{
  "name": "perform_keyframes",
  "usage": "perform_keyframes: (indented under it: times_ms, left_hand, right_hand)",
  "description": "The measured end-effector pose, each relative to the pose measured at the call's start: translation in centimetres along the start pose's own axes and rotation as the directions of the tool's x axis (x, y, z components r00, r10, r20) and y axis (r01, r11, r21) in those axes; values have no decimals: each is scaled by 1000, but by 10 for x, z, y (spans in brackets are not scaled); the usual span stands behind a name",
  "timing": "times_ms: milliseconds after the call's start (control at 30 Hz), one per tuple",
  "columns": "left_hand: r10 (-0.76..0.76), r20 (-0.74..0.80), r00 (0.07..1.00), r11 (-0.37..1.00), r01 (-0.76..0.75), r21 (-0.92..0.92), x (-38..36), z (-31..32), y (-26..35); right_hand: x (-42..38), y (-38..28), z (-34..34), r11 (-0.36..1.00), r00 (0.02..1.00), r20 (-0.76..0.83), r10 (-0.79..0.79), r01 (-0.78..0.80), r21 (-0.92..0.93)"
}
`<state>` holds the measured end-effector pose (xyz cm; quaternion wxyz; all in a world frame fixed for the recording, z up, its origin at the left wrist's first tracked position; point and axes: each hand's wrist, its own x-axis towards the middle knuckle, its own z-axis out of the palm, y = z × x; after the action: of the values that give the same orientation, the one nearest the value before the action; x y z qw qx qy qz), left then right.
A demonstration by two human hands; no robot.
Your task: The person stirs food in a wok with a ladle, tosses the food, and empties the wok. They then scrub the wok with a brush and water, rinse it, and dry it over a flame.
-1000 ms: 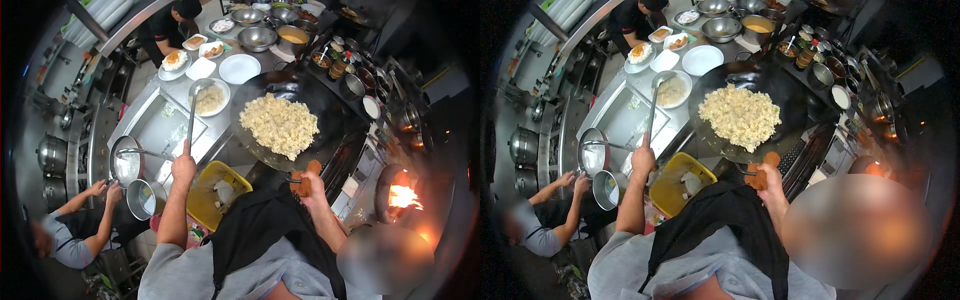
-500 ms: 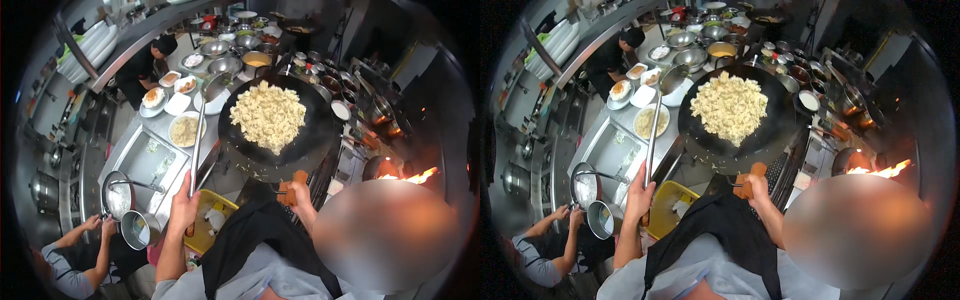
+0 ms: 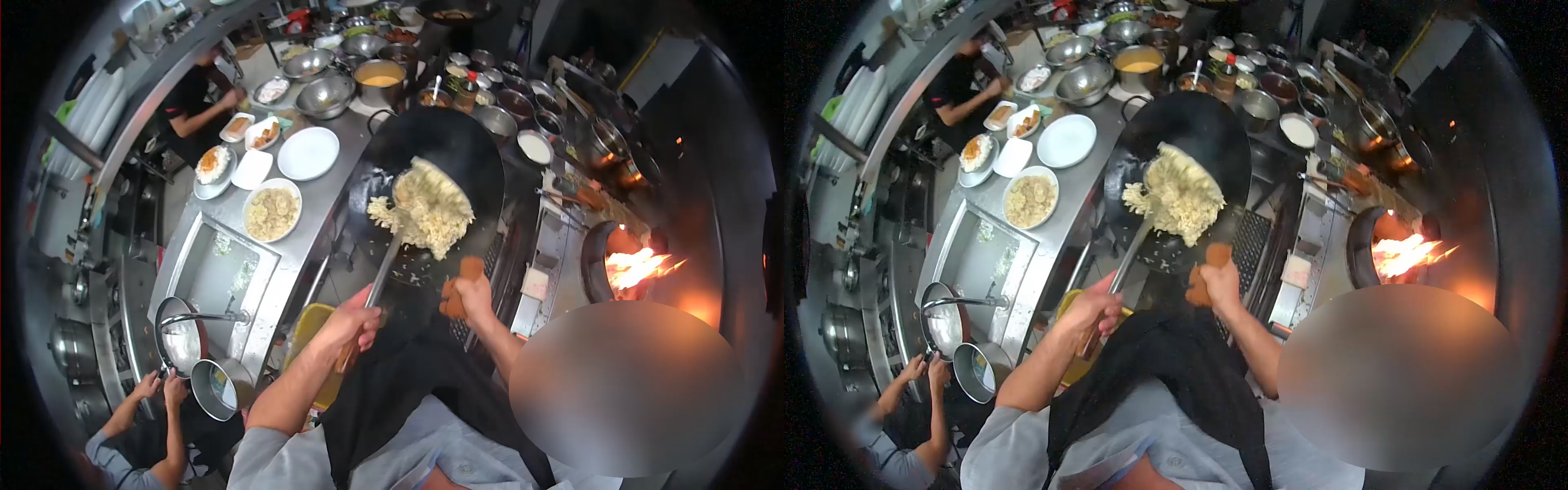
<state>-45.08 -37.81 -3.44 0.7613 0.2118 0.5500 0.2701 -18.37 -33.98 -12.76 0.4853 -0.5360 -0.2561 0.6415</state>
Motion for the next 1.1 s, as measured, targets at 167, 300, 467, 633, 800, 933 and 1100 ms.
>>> perform_keyframes:
  times_ms: [167, 300, 467, 633, 800, 933, 1100]
  left_hand:
    - [-182, 389, 903, 849, 344, -402, 27, -7, -8]
    - [-233, 344, 910, 832, 370, -414, 17, -19, -4]
    - [-179, 251, 951, 801, 289, -524, -1, -26, 26]
    - [-49, 67, 997, 876, 75, -476, -6, -26, 70]
    - [73, -155, 985, 858, -141, -493, -3, -27, 126]
    - [184, -303, 935, 874, -297, -385, 11, -41, 156]
    - [315, -479, 819, 948, -301, 108, 54, -63, 168]
  right_hand:
    - [11, 31, -23, 975, 968, -130, 212, -202, 90]
    - [-7, 22, -16, 908, 913, -108, 393, -367, 201]
    - [1, -1, 9, 878, 897, -31, 441, -423, 225]
    - [42, -34, 28, 888, 911, 136, 389, -410, 207]
    - [88, -57, 46, 890, 908, 196, 371, -408, 204]
    - [114, -72, 48, 888, 894, 215, 394, -430, 163]
    - [135, -69, 32, 901, 909, 213, 359, -397, 173]
